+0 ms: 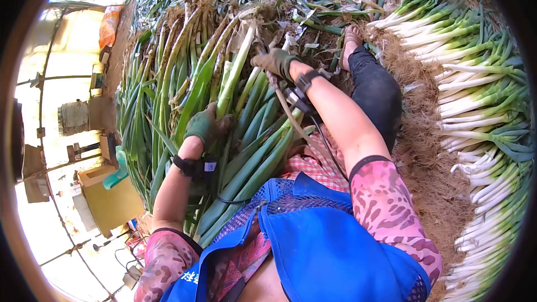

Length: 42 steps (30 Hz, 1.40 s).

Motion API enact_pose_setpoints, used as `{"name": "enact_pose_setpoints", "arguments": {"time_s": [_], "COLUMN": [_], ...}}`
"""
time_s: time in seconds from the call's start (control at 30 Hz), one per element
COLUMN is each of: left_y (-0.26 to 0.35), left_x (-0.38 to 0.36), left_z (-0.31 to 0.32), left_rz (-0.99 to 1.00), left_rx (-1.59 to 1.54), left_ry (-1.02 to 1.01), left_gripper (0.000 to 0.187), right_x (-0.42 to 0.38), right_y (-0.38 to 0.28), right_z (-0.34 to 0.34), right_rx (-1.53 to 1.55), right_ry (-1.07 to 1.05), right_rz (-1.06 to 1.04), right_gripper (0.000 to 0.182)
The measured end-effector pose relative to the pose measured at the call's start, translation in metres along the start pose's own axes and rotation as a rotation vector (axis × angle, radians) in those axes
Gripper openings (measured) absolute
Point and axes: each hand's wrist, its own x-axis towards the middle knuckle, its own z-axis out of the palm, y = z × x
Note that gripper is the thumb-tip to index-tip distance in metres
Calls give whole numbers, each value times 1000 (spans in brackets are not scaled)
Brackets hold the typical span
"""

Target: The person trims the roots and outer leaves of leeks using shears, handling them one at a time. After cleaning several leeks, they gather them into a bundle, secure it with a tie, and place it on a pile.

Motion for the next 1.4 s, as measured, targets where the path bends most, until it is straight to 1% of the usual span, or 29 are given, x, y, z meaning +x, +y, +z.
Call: {"name": "enact_pose_setpoints", "arguments": {"time_s": [0.03, 0.07, 0.17, 0.2, 0.3, 0.37, 0.4, 0.43, 0.47, 0.57, 0.63, 0.67, 0.7, 0.73, 0.77, 0.8, 0.83, 0.87, 0.93, 0.97, 1.0, 1.03, 1.13, 1.17, 1.23, 1.27, 1.3, 1.4], "left_y": [3, 6, 8, 7, 6, 7, 12, 21, 28, 34, 28, 25, 23, 20, 13, -6, -16, -32, -21, -31, -21, -12, -11, -14, -24, -28, -34, -32], "left_x": [-4, -7, -9, -9, -7, -11, -19, -34, -51, -85, -88, -84, -78, -66, -48, -24, -9, 19, 50, 87, 90, 91, 96, 100, 107, 108, 109, 75], "left_z": [-3, -5, -7, -6, -4, -4, -9, -19, -24, -28, -28, -30, -32, -36, -44, -36, -30, -14, -12, 14, 14, 14, 16, 16, 15, 16, 16, -5], "left_rz": [-10, -22, -13, -16, -11, 5, 9, 15, 13, 28, 98, 117, 137, 147, 98, 119, 192, 262, 82, -13, -45, -77, -51, -34, 6, 25, 32, 54], "left_rx": [-1, -5, -6, -2, 9, 16, 48, 79, 107, 121, 92, 103, 114, 197, 164, 174, -45, -128, 131, 69, 96, 124, 145, 95, -9, -68, -149, -437], "left_ry": [1, 2, 8, 4, 13, 38, 17, -3, -31, -77, -111, -145, -177, -167, -225, -117, 54, 234, 151, 19, 22, 24, 75, 15, -102, -116, -110, -97], "left_gripper": [56, 56, 57, 56, 54, 50, 49, 48, 47, 46, 44, 42, 41, 39, 37, 35, 35, 38, 41, 44, 44, 44, 45, 46, 49, 55, 55, 54], "right_x": [10, 34, 70, 73, 55, 12, -1, -26, -23, -45, -56, -57, -60, -61, -62, -66, -71, -77, -96, -109, -127, -132, -136, -132, -131, -133, -134, -133], "right_y": [-7, -2, -2, 0, -9, -26, -20, -30, -13, 16, 26, 36, 45, 49, 51, 51, 49, 46, 38, 31, 14, 17, 27, 31, 35, 37, 39, 49], "right_z": [-2, -7, -5, -8, -10, -4, -4, -2, -2, 2, 7, 9, 8, 9, 10, 10, 10, 10, 15, 20, 22, 28, 36, 38, 37, 36, 34, 22], "right_rx": [-59, -214, -387, -383, -370, -366, -164, -143, -200, -299, -268, -277, -313, -343, -372, -376, -382, -385, -372, -364, -353, -470, -417, -395, -380, -384, -386, -368], "right_ry": [46, 14, -7, -14, 8, 56, -46, -22, -7, 44, -19, 0, 27, 30, 34, 42, 50, 60, 10, -14, -51, 2, -5, -18, -15, 2, 20, 40], "right_rz": [-92, -268, -332, -267, -236, -136, -62, 4, -78, -109, 64, 98, 50, 78, 107, 90, 73, 56, 44, 41, 42, 3, -3, 0, -11, -25, -38, -42], "right_gripper": [47, 47, 47, 46, 48, 50, 52, 51, 51, 46, 46, 49, 54, 57, 59, 59, 60, 60, 63, 66, 67, 66, 64, 64, 62, 61, 60, 57]}}
